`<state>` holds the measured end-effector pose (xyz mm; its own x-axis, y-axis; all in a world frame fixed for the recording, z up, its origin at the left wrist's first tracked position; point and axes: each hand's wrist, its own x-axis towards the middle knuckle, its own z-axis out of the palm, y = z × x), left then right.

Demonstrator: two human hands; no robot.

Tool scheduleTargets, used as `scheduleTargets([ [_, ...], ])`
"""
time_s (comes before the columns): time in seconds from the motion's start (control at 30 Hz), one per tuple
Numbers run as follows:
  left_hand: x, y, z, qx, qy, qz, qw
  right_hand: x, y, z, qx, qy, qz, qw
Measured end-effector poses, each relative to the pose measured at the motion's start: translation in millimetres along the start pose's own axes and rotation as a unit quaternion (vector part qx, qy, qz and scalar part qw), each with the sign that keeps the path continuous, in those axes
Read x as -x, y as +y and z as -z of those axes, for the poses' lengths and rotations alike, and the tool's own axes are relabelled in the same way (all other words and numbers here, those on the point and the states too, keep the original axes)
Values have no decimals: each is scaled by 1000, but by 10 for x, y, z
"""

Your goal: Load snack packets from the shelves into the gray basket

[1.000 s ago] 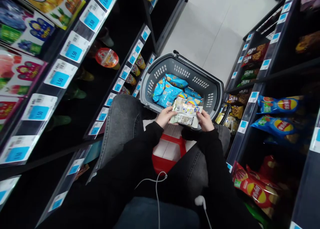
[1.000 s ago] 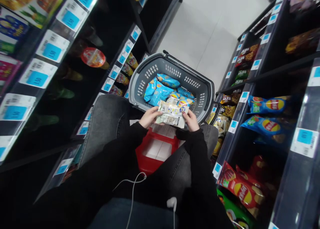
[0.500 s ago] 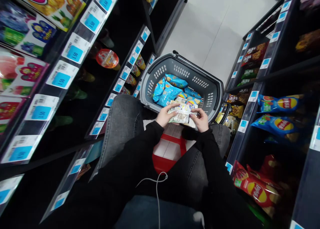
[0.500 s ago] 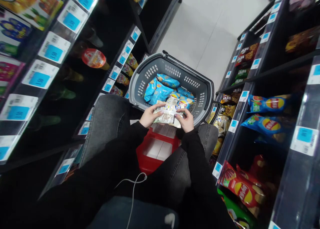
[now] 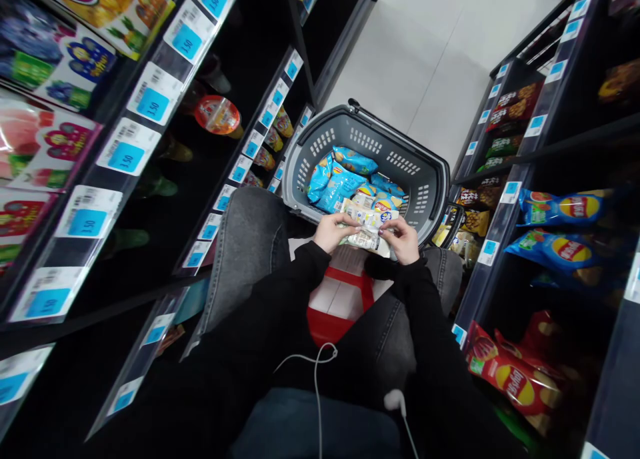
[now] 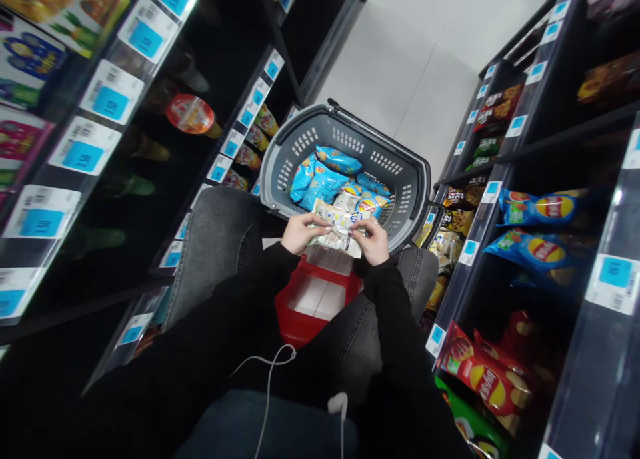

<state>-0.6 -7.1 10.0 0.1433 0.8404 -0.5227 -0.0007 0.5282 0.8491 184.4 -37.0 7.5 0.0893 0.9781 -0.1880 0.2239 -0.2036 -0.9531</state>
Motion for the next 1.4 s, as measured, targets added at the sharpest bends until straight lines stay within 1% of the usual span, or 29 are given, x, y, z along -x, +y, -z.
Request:
scheduleTargets([
  [0.1,13,36,2,14,-43,5,999,12,-19,16,6,-1,-11,1000],
  [0.2,8,63,23,3,-84,8,996,33,-56,23,10,-9,-16,1000],
  [0.27,0,68,41,-25,-82,-9,996,47,-82,16,8,-17,-14,1000],
  [0.37,-15,67,69,-94,-67,-61,991,61,-104,-1,20,-29,-15,999],
  [0.4,-19,67,77,-108,-67,-69,989,64,-104,-6,26,-34,-14,999],
  [0.53,-31,63,84,-112,-74,-50,990,79,-85,-38,50,-50,6,998],
  [0.6,-35,53,76,-106,-56,-45,992,91,-88,-66,78,-20,24,996],
  [0.7,-43,36,74,-96,-25,-51,994,113,-117,-95,118,53,52,990],
  [0.73,-46,34,82,-92,-25,-53,994,119,-126,-89,120,66,59,989],
  [0.77,-49,35,94,-88,-33,-54,994,124,-130,-72,115,64,63,989],
  [0.8,-51,39,109,-86,-46,-55,994,129,-129,-45,103,48,65,991],
  [0.93,-45,73,171,-97,-122,-64,986,150,-75,118,62,-61,40,995],
  [1.03,-37,88,176,-105,-161,-83,978,173,-54,168,64,-99,11,993],
  [1.1,-39,81,159,-106,-160,-96,977,182,-67,124,58,-109,7,992],
  [1.17,-47,61,139,-107,-138,-105,979,180,-87,37,50,-90,2,995],
  [1.27,-60,19,124,-103,-109,-108,983,157,-105,-84,43,-20,-2,999],
  [1.33,-61,-5,123,-82,-107,-96,986,140,-110,-114,41,6,9,999],
  [1.4,-55,-19,122,-45,-109,-81,990,130,-112,-107,37,16,18,999],
])
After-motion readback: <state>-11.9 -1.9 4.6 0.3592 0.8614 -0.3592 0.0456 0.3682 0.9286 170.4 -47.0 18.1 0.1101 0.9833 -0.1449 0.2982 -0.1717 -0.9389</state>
